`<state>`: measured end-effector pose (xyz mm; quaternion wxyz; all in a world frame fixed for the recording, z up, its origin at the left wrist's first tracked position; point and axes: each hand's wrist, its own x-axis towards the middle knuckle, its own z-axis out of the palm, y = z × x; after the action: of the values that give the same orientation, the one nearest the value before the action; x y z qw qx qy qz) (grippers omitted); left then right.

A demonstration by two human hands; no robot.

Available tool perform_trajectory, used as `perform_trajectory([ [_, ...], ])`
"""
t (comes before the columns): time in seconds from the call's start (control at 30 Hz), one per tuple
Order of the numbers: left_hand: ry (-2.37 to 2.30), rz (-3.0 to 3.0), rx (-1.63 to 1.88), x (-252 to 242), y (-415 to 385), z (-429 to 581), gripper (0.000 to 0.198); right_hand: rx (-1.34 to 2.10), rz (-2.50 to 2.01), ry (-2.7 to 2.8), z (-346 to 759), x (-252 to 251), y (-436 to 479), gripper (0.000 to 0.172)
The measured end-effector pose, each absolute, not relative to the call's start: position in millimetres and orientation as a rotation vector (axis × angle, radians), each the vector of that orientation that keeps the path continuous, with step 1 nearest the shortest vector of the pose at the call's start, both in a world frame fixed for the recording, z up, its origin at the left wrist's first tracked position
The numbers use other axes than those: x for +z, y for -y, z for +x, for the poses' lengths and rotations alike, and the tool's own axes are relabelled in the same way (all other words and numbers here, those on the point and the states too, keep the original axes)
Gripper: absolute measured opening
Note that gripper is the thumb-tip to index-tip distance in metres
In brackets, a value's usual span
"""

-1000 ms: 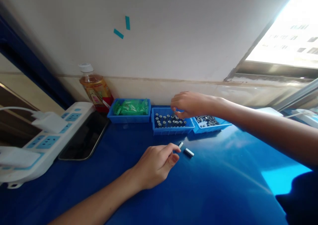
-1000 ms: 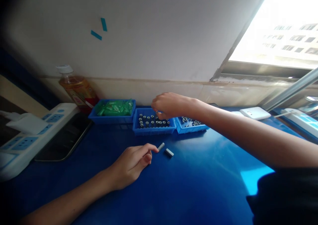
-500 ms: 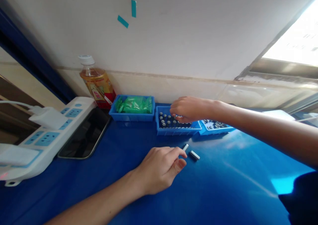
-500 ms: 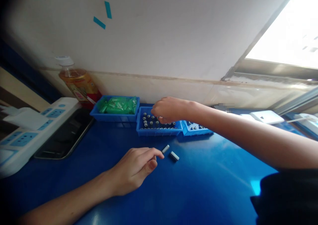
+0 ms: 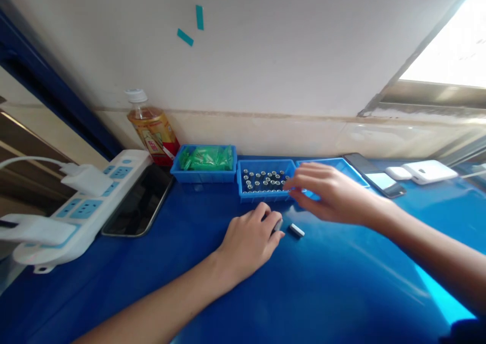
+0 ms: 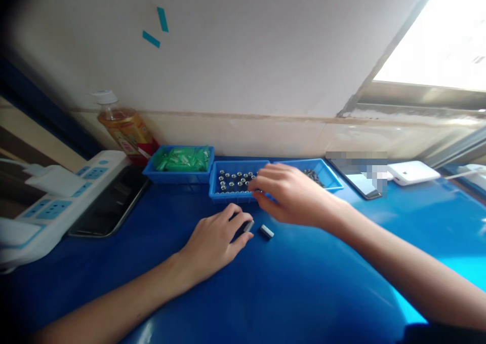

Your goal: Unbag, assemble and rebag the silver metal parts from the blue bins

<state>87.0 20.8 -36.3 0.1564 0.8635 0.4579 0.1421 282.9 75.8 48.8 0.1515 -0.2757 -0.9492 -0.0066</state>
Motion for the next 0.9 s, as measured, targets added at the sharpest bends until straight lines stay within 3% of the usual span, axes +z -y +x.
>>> perform_trajectory([
  [0.1, -1.258, 2.400, 0.507, -36.7, -22.4, 83.7, 0.017, 0.054, -0.829, 2.666, 295.1, 8.0, -36.1, 0.015],
  [0.27, -1.138, 2.222, 0.665, -38.7, -22.5, 79.2, 0.014, 0.047, -1.044, 2.473, 298.3, -37.1, -6.3, 0.024],
  [0.47, -1.001, 2.155, 0.731, -36.5, -18.2, 77.5, 0.011, -0.026, -0.910, 2.440, 282.6, -35.6, -7.6, 0.013],
  [0.83, -0.946, 2.231, 0.744, -35.9, -17.9, 75.9, 0.013, 0.036, -0.989, 2.336, 280.1, -38.6, -2.4, 0.012],
  [0.9, -0.969, 2.202, 0.739, -34.7, -18.6, 76.0, 0.016, 0.055, -0.988, 2.291, 279.8, -38.0, -2.4, 0.018],
])
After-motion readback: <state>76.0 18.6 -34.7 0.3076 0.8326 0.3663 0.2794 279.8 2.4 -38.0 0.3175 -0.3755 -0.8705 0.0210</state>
